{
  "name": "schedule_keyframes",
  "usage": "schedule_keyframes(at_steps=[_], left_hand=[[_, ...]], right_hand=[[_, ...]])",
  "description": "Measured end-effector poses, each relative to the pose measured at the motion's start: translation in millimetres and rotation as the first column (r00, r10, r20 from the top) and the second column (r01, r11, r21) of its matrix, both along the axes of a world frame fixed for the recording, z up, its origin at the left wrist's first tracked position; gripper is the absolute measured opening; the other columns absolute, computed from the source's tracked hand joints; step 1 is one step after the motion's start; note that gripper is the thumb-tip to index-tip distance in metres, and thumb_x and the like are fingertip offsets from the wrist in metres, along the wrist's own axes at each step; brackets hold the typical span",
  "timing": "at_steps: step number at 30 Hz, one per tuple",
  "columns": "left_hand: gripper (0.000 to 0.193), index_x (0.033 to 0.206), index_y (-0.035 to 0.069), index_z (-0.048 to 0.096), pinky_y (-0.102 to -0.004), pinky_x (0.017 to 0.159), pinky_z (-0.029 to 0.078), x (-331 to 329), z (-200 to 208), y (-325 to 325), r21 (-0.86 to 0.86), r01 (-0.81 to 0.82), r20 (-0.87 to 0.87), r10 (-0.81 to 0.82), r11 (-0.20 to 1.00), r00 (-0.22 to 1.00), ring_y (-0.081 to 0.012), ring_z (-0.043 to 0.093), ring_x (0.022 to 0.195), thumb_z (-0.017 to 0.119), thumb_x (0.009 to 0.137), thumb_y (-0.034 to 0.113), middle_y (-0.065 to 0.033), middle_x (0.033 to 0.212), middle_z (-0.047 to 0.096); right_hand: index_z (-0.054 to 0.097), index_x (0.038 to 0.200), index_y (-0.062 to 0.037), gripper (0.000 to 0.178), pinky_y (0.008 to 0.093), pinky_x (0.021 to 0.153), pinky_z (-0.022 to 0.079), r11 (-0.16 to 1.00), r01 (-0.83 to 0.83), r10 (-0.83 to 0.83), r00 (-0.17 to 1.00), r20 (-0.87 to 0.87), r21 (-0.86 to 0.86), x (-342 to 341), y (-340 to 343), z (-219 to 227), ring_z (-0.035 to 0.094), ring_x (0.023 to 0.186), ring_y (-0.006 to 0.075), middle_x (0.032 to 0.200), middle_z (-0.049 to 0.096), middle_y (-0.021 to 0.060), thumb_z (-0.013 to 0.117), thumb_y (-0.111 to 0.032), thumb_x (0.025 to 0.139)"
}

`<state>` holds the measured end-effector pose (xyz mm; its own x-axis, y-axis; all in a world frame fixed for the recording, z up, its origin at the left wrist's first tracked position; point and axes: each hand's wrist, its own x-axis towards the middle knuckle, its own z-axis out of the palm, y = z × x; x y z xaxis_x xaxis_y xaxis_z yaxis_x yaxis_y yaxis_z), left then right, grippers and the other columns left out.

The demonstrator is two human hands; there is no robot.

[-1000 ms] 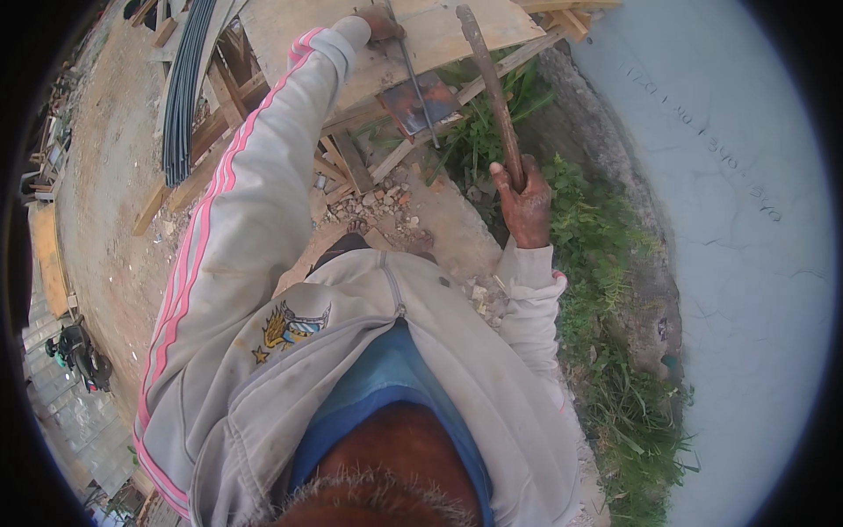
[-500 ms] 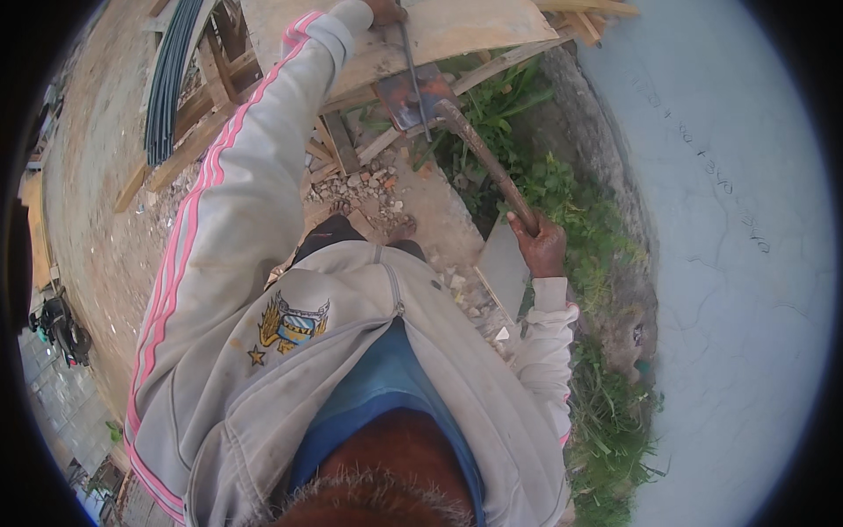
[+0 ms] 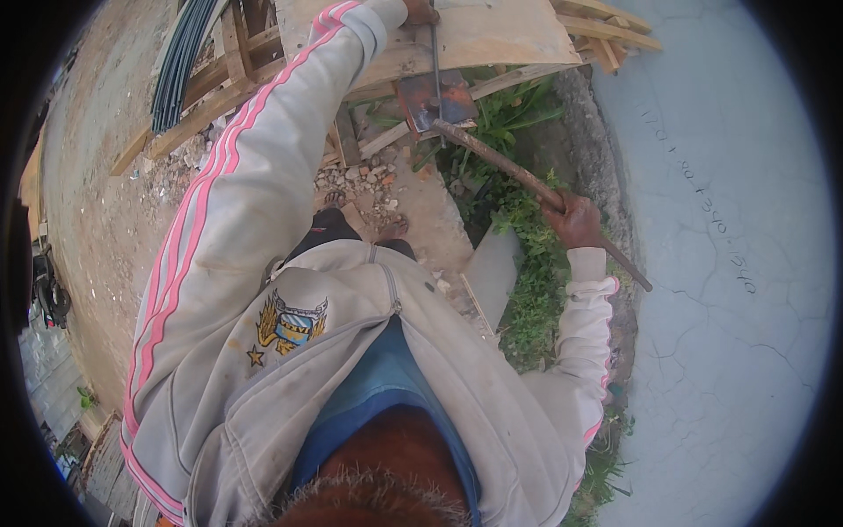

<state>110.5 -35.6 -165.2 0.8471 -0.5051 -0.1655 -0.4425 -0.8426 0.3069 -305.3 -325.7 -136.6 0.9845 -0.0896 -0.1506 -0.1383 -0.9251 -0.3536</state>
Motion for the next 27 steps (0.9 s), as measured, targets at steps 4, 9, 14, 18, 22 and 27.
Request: schedule_keyframes(at_steps=[4, 9, 14, 18, 22, 27], left_hand=[[0.046, 0.107, 0.002, 0.075, -0.0457, 0.086, 0.056, -1, 1, 3, -0.017, -0.004, -0.005, 0.004, 1.0, 1.0, -0.0362, 0.07, 0.102, 0.068, 0.08, 0.039, -0.023, 0.109, 0.072], [0.045, 0.107, 0.002, 0.075, -0.0455, 0.086, 0.056, -4, 3, 8, -0.036, -0.008, -0.007, 0.008, 0.999, 1.0, -0.0362, 0.071, 0.102, 0.069, 0.08, 0.038, -0.023, 0.109, 0.072], [0.044, 0.106, 0.002, 0.075, -0.0454, 0.086, 0.056, -4, 5, 1, -0.048, 0.015, -0.009, -0.016, 0.999, 1.0, -0.0362, 0.071, 0.101, 0.069, 0.08, 0.037, -0.0229, 0.108, 0.073], [0.043, 0.105, 0.002, 0.075, -0.0453, 0.086, 0.056, -4, 11, 9, -0.065, 0.003, -0.007, -0.003, 0.998, 1.0, -0.0362, 0.071, 0.101, 0.069, 0.08, 0.037, -0.0229, 0.108, 0.073], [0.042, 0.105, 0.002, 0.075, -0.0453, 0.086, 0.056, -12, 12, 9, -0.087, -0.022, 0.005, 0.023, 0.996, 1.0, -0.0363, 0.071, 0.1, 0.069, 0.081, 0.036, -0.0227, 0.108, 0.073], [0.042, 0.105, 0.002, 0.075, -0.0465, 0.087, 0.056, -12, 9, 10, -0.091, -0.094, -0.037, 0.09, 0.991, 0.995, -0.0372, 0.071, 0.1, 0.068, 0.081, 0.036, -0.0233, 0.108, 0.073]], right_hand=[[0.072, 0.09, -0.0088, 0.028, 0.0485, 0.061, 0.049, 1.0, 0.008, -0.008, 0.999, -0.031, -0.011, 2, 2, 7, 0.065, 0.067, 0.04, 0.069, 0.064, 0.0192, 0.074, -0.036, 0.082], [0.069, 0.088, -0.0071, 0.028, 0.0481, 0.06, 0.048, 0.995, 0.079, -0.079, 0.997, -0.005, 0.061, -21, 16, -5, 0.064, 0.065, 0.0398, 0.068, 0.063, 0.0192, 0.073, -0.035, 0.083], [0.068, 0.087, -0.0078, 0.029, 0.0482, 0.059, 0.047, 0.995, 0.102, -0.101, 0.993, -0.057, 0.008, -27, 19, -11, 0.064, 0.065, 0.0391, 0.068, 0.064, 0.0185, 0.074, -0.036, 0.083], [0.069, 0.088, -0.0092, 0.028, 0.0479, 0.06, 0.049, 0.995, 0.102, -0.101, 0.994, 0.051, -0.016, -35, 18, -9, 0.065, 0.066, 0.039, 0.071, 0.066, 0.0171, 0.074, -0.036, 0.083], [0.07, 0.09, -0.0106, 0.025, 0.0476, 0.061, 0.051, 0.985, 0.15, -0.129, 0.969, 0.208, -0.088, -47, 6, -26, 0.067, 0.07, 0.0386, 0.074, 0.068, 0.0161, 0.074, -0.033, 0.081], [0.07, 0.093, -0.0125, 0.022, 0.0479, 0.064, 0.053, 0.974, 0.135, -0.102, 0.978, 0.183, -0.179, -43, -2, -21, 0.068, 0.072, 0.0382, 0.076, 0.068, 0.0156, 0.074, -0.029, 0.079]])
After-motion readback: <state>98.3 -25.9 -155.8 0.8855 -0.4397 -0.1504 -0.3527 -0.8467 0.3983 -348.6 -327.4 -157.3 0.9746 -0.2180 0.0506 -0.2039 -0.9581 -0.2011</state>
